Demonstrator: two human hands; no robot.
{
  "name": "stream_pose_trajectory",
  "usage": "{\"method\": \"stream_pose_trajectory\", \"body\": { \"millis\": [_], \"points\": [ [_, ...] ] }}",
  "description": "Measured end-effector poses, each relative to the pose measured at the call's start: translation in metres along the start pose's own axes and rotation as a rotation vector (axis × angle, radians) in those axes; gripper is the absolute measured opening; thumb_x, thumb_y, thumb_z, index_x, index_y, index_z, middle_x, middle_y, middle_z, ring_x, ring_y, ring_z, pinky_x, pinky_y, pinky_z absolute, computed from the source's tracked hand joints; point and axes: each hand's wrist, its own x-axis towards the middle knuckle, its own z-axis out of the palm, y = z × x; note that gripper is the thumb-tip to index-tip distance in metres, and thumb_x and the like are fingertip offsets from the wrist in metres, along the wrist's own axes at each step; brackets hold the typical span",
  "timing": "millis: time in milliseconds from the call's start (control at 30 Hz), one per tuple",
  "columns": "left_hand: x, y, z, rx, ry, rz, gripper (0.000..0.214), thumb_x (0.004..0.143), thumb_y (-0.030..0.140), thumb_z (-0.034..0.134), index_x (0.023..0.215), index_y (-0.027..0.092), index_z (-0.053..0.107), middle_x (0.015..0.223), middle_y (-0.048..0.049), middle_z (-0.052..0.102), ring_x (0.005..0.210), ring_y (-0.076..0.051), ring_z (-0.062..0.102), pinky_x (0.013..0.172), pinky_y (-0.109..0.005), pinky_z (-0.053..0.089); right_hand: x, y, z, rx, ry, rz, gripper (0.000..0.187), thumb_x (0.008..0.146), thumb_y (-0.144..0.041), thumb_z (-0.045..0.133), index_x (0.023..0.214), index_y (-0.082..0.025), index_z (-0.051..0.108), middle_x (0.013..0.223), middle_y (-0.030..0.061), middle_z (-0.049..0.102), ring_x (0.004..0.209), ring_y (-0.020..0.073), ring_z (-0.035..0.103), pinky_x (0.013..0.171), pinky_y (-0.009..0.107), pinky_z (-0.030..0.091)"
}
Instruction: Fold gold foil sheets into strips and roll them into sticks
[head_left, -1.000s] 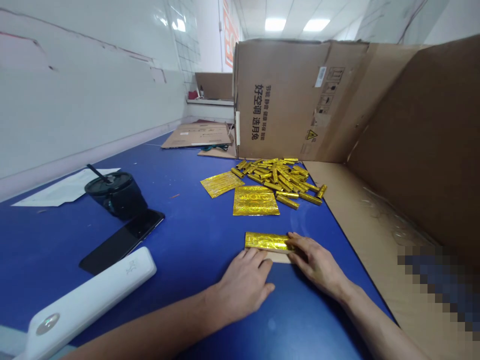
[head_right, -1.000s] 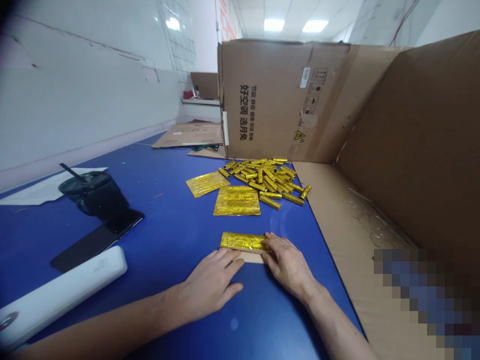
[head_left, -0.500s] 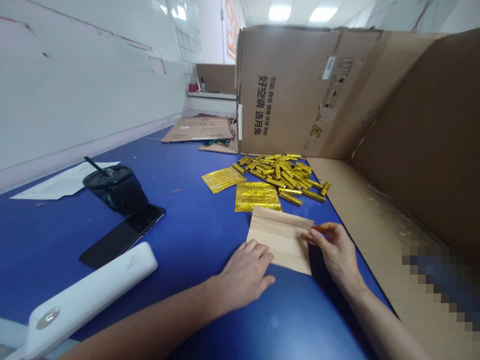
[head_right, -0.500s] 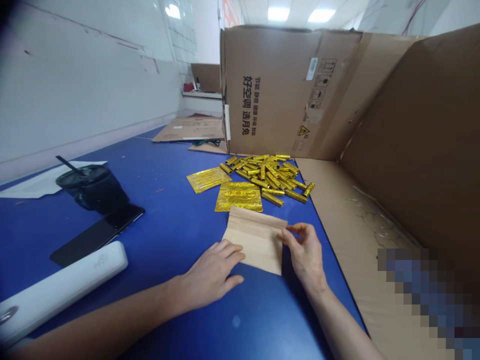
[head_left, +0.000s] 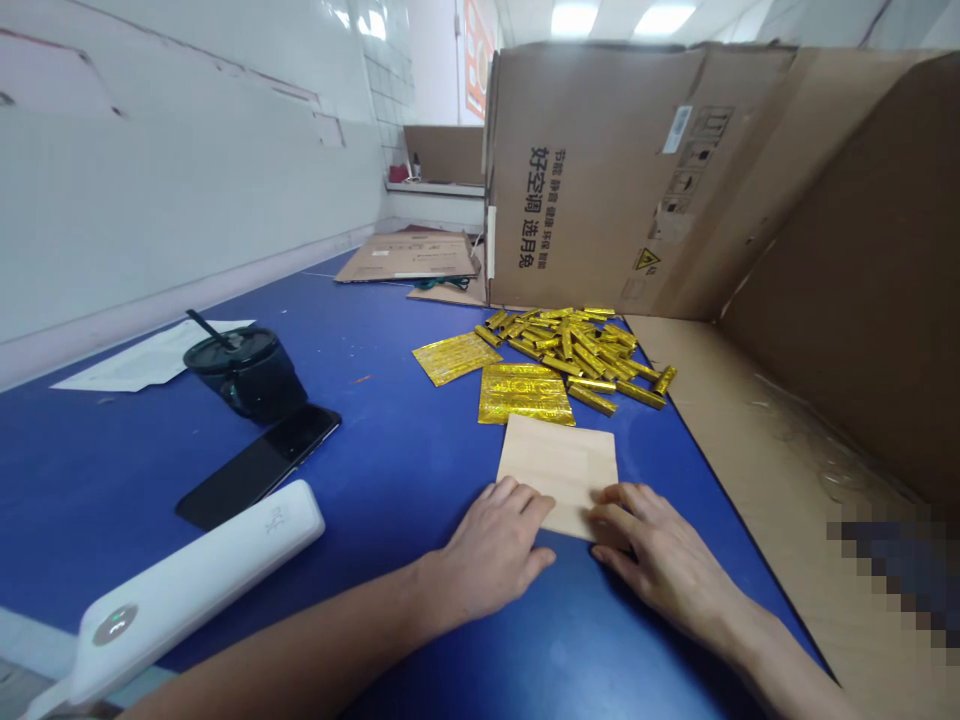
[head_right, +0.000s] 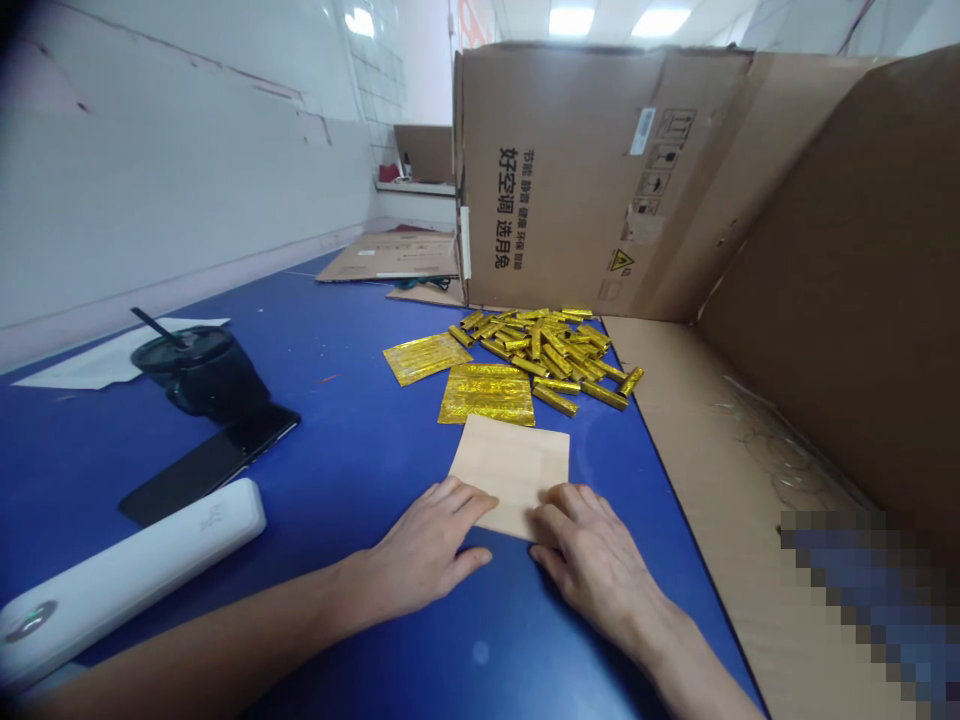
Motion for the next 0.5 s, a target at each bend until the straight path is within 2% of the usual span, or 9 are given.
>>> {"method": "stream_pose_trajectory", "body": {
  "millis": [133,233,367,500],
  "points": [
    [0.001,-0.004,-0.001,0.014,0.006,-0.010,0.039,0.074,0.029,0.054,0.111,0.019,0.044,0.101,-0.0048,0.052,0.095,-0.022,0.042,0.082,-0.037,0.034,0.002,0.004,0.004,-0.021,0.010,-0.011,0.019,0.083,-0.021,0.041,0.088,-0.022,0.059,0.085,0.0057,0.056,0.077,0.0189,0.050,0.067,0.033,0.042],
    [0.002,-0.010,-0.002,0.024,0.011,-0.016,0.039,0.074,0.021,0.051,0.112,0.020,0.043,0.101,-0.0043,0.052,0.094,-0.021,0.042,0.082,-0.036,0.034,0.003,0.007,0.007,0.029,0.048,0.014,0.021,0.085,-0.022,0.037,0.084,-0.020,0.058,0.079,0.0055,0.056,0.075,0.0184,0.051,0.067,0.032,0.041],
    [0.006,-0.021,-0.003,-0.009,0.011,-0.044,0.022,0.077,0.010,0.042,0.093,0.019,0.054,0.090,-0.0022,0.055,0.087,-0.017,0.045,0.077,-0.029,0.036,0.003,0.007,0.003,0.139,0.052,0.069,0.018,0.084,-0.028,0.040,0.085,-0.021,0.056,0.080,0.0047,0.057,0.076,0.0183,0.052,0.070,0.032,0.042],
    [0.010,-0.028,-0.002,-0.107,0.063,-0.075,0.019,0.080,0.010,0.040,0.083,0.017,0.057,0.083,-0.0014,0.058,0.082,-0.014,0.048,0.076,-0.024,0.037,0.002,0.007,-0.004,0.208,0.009,0.113,0.022,0.078,-0.035,0.049,0.094,-0.022,0.055,0.085,0.0048,0.059,0.078,0.0200,0.053,0.069,0.034,0.043]
  ]
}}
